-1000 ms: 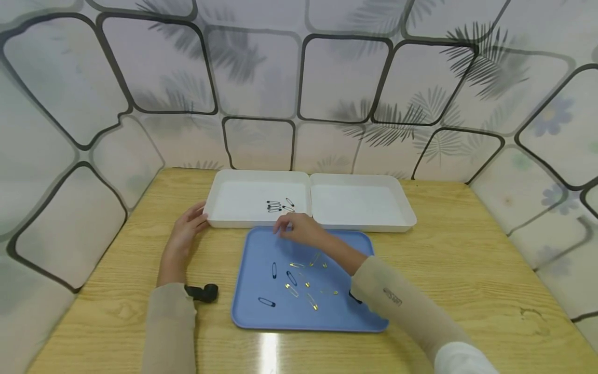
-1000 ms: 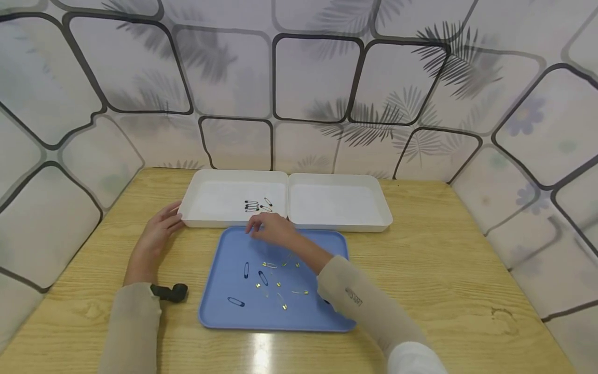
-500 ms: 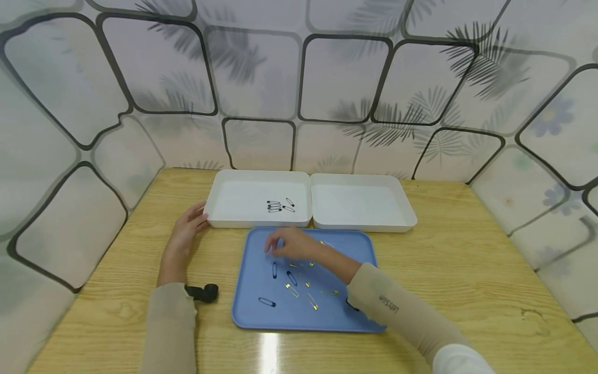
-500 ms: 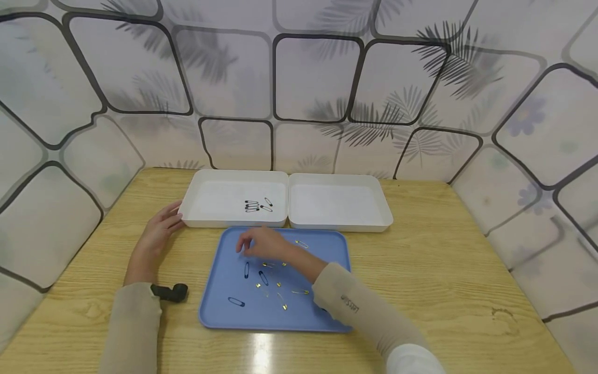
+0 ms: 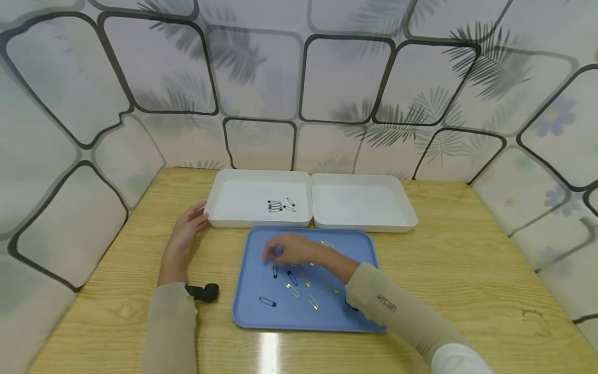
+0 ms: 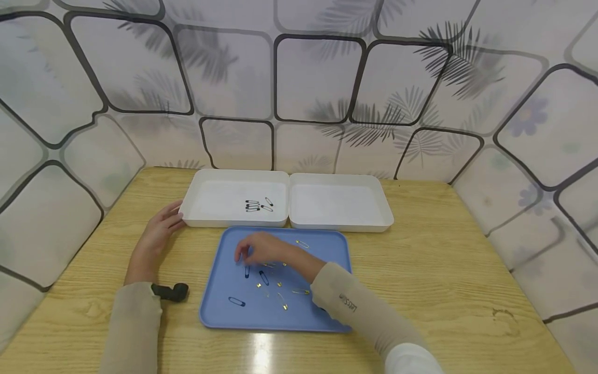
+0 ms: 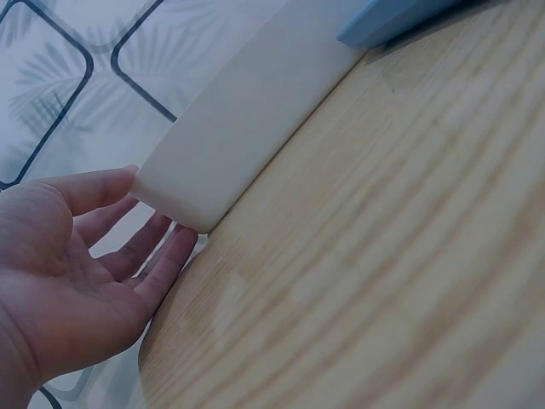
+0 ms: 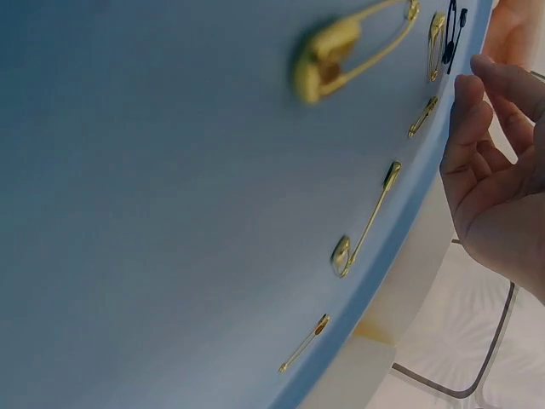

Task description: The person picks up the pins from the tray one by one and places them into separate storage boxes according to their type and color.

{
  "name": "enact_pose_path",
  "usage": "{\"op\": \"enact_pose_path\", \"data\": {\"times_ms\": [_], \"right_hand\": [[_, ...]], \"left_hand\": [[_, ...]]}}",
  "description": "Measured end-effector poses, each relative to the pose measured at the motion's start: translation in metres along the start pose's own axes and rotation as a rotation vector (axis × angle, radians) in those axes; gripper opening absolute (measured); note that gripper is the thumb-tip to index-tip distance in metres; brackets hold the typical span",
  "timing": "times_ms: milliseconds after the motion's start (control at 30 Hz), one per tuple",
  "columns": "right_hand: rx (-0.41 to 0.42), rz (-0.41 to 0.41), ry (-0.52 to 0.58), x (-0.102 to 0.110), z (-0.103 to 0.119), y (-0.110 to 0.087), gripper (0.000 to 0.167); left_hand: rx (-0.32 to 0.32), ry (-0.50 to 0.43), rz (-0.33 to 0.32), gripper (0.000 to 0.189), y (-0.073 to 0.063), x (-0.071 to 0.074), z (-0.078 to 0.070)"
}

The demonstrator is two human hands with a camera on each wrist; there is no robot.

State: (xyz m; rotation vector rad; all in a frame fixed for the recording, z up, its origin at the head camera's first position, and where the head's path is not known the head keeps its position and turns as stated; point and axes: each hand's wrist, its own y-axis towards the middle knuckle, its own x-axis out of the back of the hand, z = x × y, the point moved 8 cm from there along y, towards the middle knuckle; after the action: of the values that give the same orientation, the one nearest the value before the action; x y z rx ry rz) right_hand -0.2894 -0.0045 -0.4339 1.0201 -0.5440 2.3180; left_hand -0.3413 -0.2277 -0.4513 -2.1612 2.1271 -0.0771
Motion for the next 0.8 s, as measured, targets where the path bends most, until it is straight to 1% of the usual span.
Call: {"op": "enact_pose_path", "data": {"times_ms": [133,233,500,600,800], "right_hand": [[0.034,0.026,0.003,-0.0030,0.0010,-0.0013,0.019],[0.042,0.037,-0.001,-0.0040,0.0018,-0.0024,0.020],[0.013,0.053,-0.016,-0.0045,0.0025,-0.0048,0.021],[0.003,0.053,-0.030,-0.0047,0.0032,-0.0058,0.019],[-0.002,0.049,-0.054,-0.0040,0.0047,-0.0086,0.014]], "left_hand": [[0.007,-0.005,-0.001,0.050,-0.0010,-0.0004,0.0009],[0.008,-0.003,-0.002,0.050,-0.0019,-0.0009,0.0009],[0.016,-0.006,-0.005,0.050,-0.0034,-0.0020,0.0012],[0.011,-0.013,-0.006,0.050,-0.0040,-0.0019,0.0009],[0.008,0.004,-0.011,0.049,-0.0048,-0.0017,0.0018]]}}
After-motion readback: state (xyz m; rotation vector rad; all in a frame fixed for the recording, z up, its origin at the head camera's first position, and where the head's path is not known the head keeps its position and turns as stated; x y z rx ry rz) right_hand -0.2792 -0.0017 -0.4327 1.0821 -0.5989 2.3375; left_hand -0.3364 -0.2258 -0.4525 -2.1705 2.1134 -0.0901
